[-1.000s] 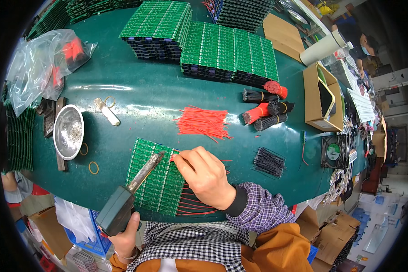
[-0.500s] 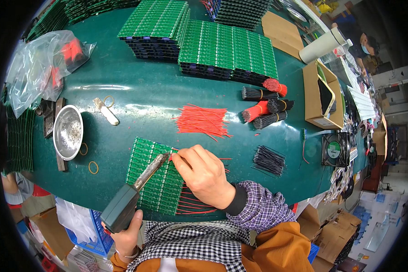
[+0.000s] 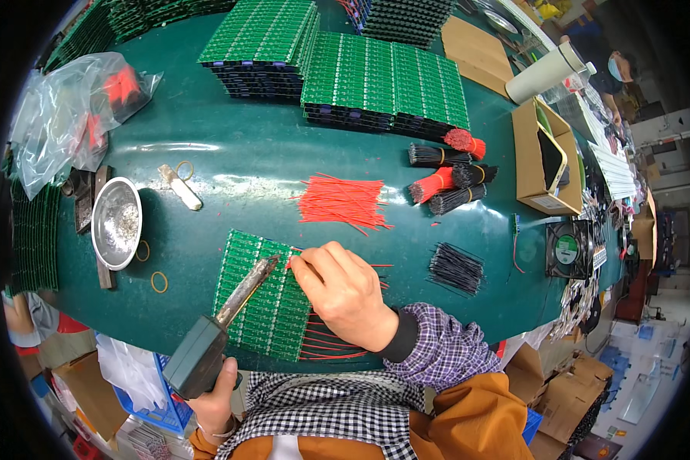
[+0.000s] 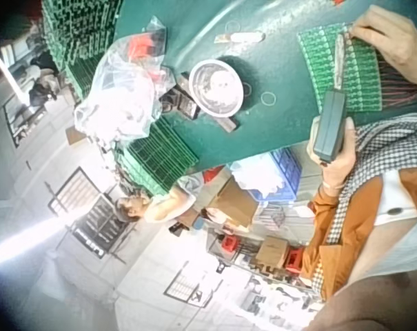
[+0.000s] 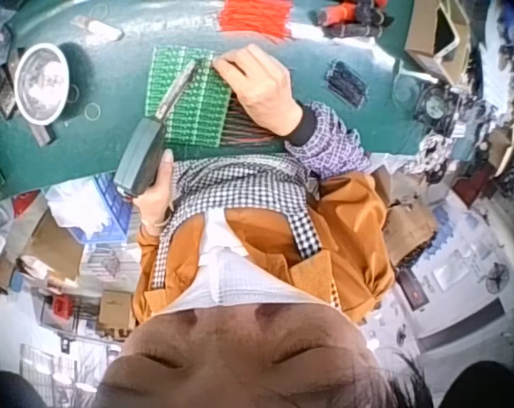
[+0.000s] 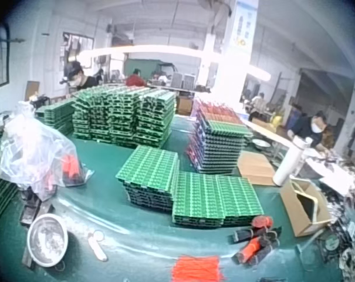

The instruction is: The person solders red wires onto a circuit board panel using a soldering tool while positioning each wire by hand.

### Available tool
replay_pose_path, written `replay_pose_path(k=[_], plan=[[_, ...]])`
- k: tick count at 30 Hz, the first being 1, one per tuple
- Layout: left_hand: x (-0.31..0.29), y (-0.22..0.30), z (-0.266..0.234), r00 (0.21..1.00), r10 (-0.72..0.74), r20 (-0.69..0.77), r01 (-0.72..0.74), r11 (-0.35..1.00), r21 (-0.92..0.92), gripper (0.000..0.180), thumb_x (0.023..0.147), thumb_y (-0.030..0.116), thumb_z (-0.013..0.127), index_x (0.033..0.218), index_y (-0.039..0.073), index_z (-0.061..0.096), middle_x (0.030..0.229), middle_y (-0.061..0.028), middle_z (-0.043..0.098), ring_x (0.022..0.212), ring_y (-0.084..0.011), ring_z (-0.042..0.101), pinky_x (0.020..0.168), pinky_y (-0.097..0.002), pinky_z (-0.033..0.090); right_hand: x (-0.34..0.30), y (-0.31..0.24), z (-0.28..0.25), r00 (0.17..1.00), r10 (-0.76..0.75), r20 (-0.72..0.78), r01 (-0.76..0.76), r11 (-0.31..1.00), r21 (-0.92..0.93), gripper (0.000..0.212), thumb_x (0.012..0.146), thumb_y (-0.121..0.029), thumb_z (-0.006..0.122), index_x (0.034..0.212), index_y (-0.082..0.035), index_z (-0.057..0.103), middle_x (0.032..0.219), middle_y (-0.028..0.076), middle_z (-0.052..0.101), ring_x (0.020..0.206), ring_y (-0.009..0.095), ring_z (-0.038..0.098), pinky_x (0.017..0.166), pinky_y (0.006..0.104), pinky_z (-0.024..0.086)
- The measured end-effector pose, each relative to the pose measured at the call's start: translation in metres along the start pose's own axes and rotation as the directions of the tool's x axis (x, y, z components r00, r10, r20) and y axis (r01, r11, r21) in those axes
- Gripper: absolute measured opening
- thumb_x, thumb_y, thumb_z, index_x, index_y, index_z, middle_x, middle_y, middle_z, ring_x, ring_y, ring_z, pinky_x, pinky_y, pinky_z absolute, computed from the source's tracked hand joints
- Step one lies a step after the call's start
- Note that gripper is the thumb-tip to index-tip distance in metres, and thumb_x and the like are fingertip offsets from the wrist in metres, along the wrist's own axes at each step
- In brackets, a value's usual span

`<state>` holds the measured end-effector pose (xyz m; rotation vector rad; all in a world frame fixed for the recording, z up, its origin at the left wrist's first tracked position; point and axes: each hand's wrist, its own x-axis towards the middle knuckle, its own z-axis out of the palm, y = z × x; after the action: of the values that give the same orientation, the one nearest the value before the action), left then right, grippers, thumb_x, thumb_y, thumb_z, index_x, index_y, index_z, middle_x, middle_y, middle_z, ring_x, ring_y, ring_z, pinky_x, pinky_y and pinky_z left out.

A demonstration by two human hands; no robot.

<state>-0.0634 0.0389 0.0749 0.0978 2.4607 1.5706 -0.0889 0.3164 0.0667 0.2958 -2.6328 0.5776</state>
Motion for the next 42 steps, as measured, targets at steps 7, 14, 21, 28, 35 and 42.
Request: replay_pose_path(k=[7,14,21,28,35,42], plan=[[0.001,0.005,0.003,0.996,0.074,-0.048,-0.075,0.997,-0.018,0.030,0.076,0.005,0.082,0.102,-0.006,0.072,0.090,-0.0152,0.068,0.072,-0.0262,0.067,0.064,-0.0352,0.053,-0.003,-0.001,0.003,1.000,0.005,-0.016,-0.005,1.000,-0.001,0.029,0.073,0.002,0.072,0.102,0.004,0.071,0.094,0.010,0.069,0.081,0.024,0.066,0.066,0.0347,0.055],[-0.005,0.005,0.001,0.997,0.019,-0.078,-0.024,0.998,-0.066,0.034,0.076,0.005,0.083,0.106,-0.007,0.072,0.095,-0.0166,0.070,0.078,-0.0261,0.069,0.068,-0.0347,0.055,-0.006,-0.007,-0.001,0.997,-0.011,-0.082,0.017,0.997,0.069,0.028,0.072,0.003,0.072,0.100,0.004,0.072,0.095,0.011,0.069,0.081,0.025,0.067,0.067,0.0353,0.055],[-0.008,-0.002,0.001,0.995,0.064,-0.076,-0.065,0.998,-0.007,0.032,0.077,0.007,0.084,0.103,-0.007,0.072,0.094,-0.0165,0.070,0.077,-0.0261,0.069,0.068,-0.0346,0.055,-0.010,-0.004,0.004,0.999,-0.015,-0.049,0.019,0.997,0.069,0.027,0.074,0.001,0.073,0.101,0.004,0.073,0.096,0.011,0.070,0.082,0.025,0.068,0.067,0.0341,0.056],[-0.002,0.006,0.003,0.999,0.012,-0.039,-0.013,0.999,-0.037,0.030,0.076,0.006,0.083,0.102,-0.006,0.073,0.090,-0.0152,0.070,0.073,-0.0248,0.068,0.065,-0.0344,0.054,-0.009,-0.005,0.004,0.999,-0.014,-0.036,0.016,0.998,0.055,0.026,0.074,0.001,0.073,0.100,0.004,0.073,0.095,0.011,0.070,0.082,0.025,0.068,0.067,0.0337,0.057],[0.002,0.006,0.004,0.998,0.057,-0.003,-0.057,0.998,-0.010,0.028,0.076,0.006,0.082,0.100,-0.006,0.073,0.087,-0.0146,0.069,0.070,-0.0245,0.067,0.061,-0.0343,0.052,-0.008,-0.005,0.003,1.000,-0.007,-0.027,0.008,0.999,0.051,0.026,0.074,0.001,0.072,0.100,0.005,0.072,0.096,0.011,0.069,0.082,0.025,0.068,0.068,0.0337,0.057],[-0.002,0.003,0.003,0.999,0.051,-0.018,-0.051,0.999,-0.002,0.030,0.076,0.008,0.083,0.101,-0.005,0.073,0.086,-0.0149,0.068,0.069,-0.0249,0.066,0.060,-0.0350,0.051,-0.008,-0.006,0.003,1.000,-0.001,-0.021,0.002,0.999,0.045,0.027,0.073,0.001,0.072,0.100,0.005,0.072,0.096,0.011,0.069,0.082,0.025,0.068,0.068,0.0338,0.057]])
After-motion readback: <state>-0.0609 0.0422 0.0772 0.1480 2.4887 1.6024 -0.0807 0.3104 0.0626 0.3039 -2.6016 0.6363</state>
